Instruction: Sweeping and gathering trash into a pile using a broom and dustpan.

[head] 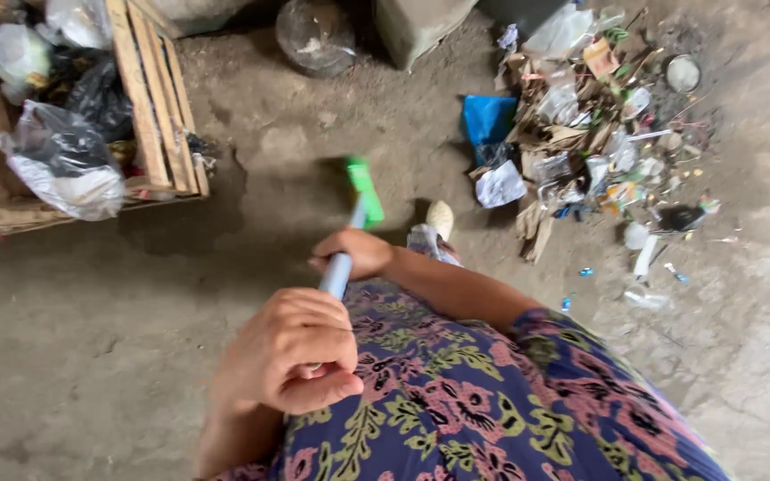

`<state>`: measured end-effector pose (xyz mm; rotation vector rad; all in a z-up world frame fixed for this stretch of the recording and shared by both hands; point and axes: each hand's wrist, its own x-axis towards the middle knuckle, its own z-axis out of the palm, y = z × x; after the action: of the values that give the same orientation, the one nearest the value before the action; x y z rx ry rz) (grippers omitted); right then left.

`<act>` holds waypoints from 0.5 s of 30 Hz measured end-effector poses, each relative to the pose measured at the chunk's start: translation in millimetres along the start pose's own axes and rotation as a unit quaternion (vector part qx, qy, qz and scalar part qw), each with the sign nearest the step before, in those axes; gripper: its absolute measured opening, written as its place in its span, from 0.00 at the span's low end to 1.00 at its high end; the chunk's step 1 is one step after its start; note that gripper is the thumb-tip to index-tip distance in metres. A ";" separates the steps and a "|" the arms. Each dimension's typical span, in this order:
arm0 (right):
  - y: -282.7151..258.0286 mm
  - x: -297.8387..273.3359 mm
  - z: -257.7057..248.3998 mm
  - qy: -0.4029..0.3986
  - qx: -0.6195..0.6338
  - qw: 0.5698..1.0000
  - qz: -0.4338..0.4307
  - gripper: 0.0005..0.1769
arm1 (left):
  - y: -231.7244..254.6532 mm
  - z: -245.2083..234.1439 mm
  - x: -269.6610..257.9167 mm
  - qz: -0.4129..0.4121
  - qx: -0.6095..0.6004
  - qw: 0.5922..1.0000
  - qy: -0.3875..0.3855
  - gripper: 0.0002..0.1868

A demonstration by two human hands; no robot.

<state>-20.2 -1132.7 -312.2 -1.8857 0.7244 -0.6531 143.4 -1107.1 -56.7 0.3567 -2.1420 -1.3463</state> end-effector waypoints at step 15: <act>-89.3 -37.5 1.6 -0.064 -0.013 0.994 -0.091 0.07 | 76.5 34.3 -60.5 0.196 -0.022 0.980 0.033 0.21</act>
<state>-26.6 -1073.6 -235.8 -2.0138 0.4845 -0.6327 177.0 -1016.6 -19.8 -0.0402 -1.9919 -1.1348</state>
